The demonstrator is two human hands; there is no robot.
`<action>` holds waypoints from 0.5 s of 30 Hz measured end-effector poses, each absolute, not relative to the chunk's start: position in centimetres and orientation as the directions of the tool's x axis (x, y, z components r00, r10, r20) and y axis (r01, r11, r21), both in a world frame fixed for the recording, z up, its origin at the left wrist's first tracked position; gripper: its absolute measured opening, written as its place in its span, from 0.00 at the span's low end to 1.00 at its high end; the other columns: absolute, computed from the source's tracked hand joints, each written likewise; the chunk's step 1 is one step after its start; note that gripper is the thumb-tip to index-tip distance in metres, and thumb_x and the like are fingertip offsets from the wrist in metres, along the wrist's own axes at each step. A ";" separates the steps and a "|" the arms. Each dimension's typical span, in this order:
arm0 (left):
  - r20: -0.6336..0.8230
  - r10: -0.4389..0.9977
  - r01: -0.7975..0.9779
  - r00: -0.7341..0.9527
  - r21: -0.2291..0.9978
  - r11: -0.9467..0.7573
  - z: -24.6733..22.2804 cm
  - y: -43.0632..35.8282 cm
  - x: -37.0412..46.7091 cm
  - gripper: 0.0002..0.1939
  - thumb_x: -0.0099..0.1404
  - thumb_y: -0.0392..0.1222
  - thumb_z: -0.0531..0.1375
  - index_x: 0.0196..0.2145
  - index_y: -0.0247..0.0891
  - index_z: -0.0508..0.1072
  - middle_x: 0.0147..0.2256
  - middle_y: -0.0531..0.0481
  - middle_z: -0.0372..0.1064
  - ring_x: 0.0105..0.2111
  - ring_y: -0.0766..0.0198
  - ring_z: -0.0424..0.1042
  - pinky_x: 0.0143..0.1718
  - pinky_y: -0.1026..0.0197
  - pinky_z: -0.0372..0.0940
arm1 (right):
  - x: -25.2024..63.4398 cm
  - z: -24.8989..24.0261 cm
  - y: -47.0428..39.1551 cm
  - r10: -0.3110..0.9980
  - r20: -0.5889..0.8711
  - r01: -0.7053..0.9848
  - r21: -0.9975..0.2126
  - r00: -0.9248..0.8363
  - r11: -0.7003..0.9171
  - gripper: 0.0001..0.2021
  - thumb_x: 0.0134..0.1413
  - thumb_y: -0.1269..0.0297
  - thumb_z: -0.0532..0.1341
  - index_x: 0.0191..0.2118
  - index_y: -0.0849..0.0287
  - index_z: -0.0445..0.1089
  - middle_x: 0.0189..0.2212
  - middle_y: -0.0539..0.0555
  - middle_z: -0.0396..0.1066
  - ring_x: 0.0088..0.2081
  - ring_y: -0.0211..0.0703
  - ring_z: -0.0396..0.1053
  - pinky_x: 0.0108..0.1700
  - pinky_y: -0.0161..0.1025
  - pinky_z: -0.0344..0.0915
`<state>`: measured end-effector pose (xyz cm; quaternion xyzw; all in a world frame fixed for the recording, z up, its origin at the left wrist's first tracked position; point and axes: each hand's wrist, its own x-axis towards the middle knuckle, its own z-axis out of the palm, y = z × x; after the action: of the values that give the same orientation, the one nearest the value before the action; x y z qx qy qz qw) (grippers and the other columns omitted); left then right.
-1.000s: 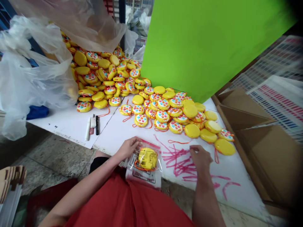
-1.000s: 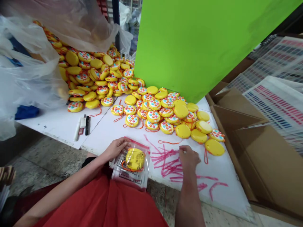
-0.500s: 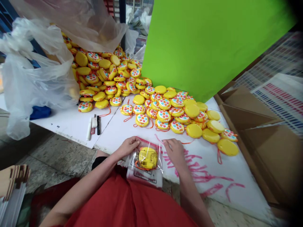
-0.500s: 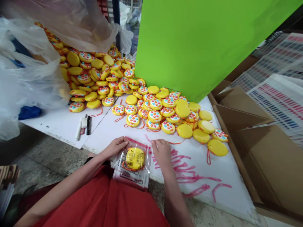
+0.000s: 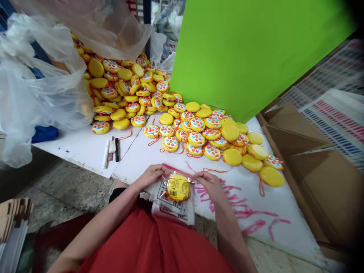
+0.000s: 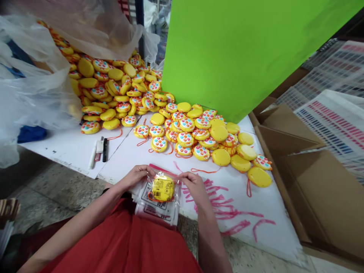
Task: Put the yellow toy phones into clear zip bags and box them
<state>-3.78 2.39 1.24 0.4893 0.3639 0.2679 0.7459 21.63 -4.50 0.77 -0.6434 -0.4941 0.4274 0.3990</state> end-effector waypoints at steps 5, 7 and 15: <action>-0.273 0.802 -0.020 0.532 0.942 0.334 2.0 2.2 -3.8 0.08 0.51 0.40 0.53 0.23 0.33 0.68 0.25 0.51 0.66 0.26 0.68 0.64 0.30 0.65 0.62 | 20.8 1.3 -4.4 0.980 -0.135 0.324 -0.929 0.148 -0.177 0.12 0.50 0.58 0.57 0.33 0.59 0.72 0.31 0.53 0.73 0.35 0.45 0.68 0.40 0.41 0.63; -0.271 0.811 0.053 0.519 0.957 0.286 2.2 2.0 -3.7 0.10 0.54 0.43 0.53 0.22 0.33 0.67 0.23 0.52 0.64 0.25 0.68 0.63 0.28 0.66 0.60 | 20.4 1.5 -4.3 0.983 -0.127 0.311 -0.936 0.136 -0.164 0.13 0.52 0.56 0.56 0.34 0.59 0.72 0.31 0.53 0.72 0.35 0.44 0.67 0.38 0.40 0.63; -0.213 0.850 0.258 0.483 0.962 0.094 1.6 1.6 -3.0 0.16 0.60 0.50 0.54 0.25 0.34 0.67 0.27 0.50 0.68 0.27 0.66 0.66 0.29 0.64 0.61 | 26.8 5.2 -5.0 0.660 0.309 0.409 -0.912 0.684 0.003 0.18 0.45 0.57 0.63 0.42 0.57 0.65 0.28 0.53 0.67 0.25 0.41 0.65 0.27 0.41 0.63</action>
<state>-3.02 1.63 1.59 0.6249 0.4431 0.2497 0.5923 26.77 -5.04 5.15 -0.6982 -0.3830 0.1053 0.5956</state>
